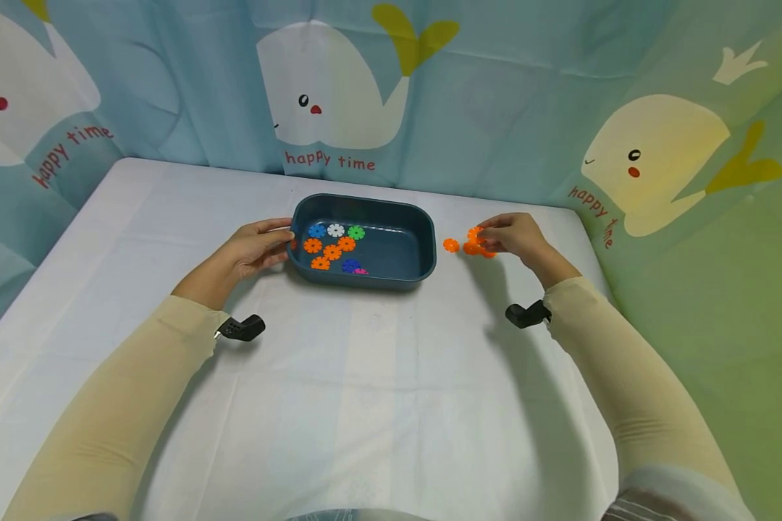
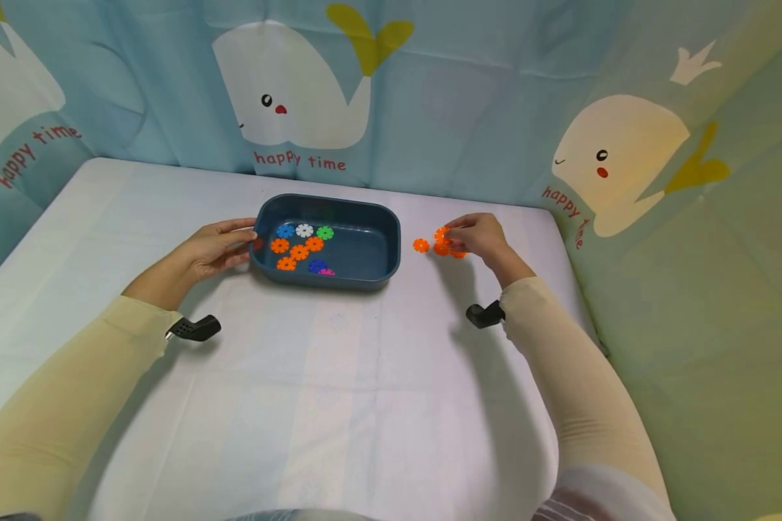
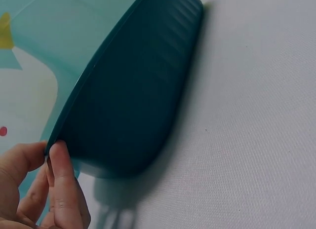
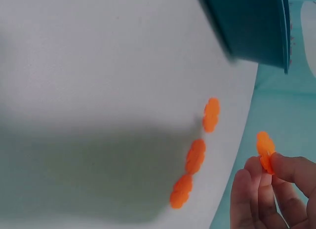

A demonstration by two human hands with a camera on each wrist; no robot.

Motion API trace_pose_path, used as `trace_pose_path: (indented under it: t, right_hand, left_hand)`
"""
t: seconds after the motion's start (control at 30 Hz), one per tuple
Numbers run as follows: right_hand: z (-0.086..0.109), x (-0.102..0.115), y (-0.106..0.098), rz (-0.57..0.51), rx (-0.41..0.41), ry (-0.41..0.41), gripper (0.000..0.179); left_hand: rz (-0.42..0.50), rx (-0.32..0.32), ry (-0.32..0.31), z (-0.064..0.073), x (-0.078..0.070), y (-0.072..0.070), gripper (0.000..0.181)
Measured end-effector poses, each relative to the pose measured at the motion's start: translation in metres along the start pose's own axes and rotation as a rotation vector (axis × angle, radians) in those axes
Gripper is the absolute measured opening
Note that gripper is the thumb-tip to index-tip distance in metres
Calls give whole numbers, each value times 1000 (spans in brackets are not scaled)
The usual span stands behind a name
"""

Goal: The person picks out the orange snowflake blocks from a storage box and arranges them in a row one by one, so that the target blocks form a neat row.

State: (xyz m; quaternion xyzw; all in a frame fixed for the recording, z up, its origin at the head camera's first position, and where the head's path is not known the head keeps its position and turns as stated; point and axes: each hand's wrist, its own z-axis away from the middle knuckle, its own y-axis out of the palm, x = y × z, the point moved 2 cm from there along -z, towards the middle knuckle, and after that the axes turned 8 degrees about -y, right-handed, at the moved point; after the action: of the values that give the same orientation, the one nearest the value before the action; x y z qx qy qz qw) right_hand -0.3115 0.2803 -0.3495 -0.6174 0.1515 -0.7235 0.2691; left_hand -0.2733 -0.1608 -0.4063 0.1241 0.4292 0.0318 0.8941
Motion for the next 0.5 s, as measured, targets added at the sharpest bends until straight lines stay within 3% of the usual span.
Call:
trace_pose_path:
  t: [0.2, 0.5]
  right_hand:
    - [0, -12, -6, -12, -26, 32, 39]
    - [0, -28, -17, -5, -51, 64, 41]
  left_hand:
    - [-27, -24, 9, 0, 1, 1, 56]
    - [-9, -10, 10, 0, 1, 1, 56]
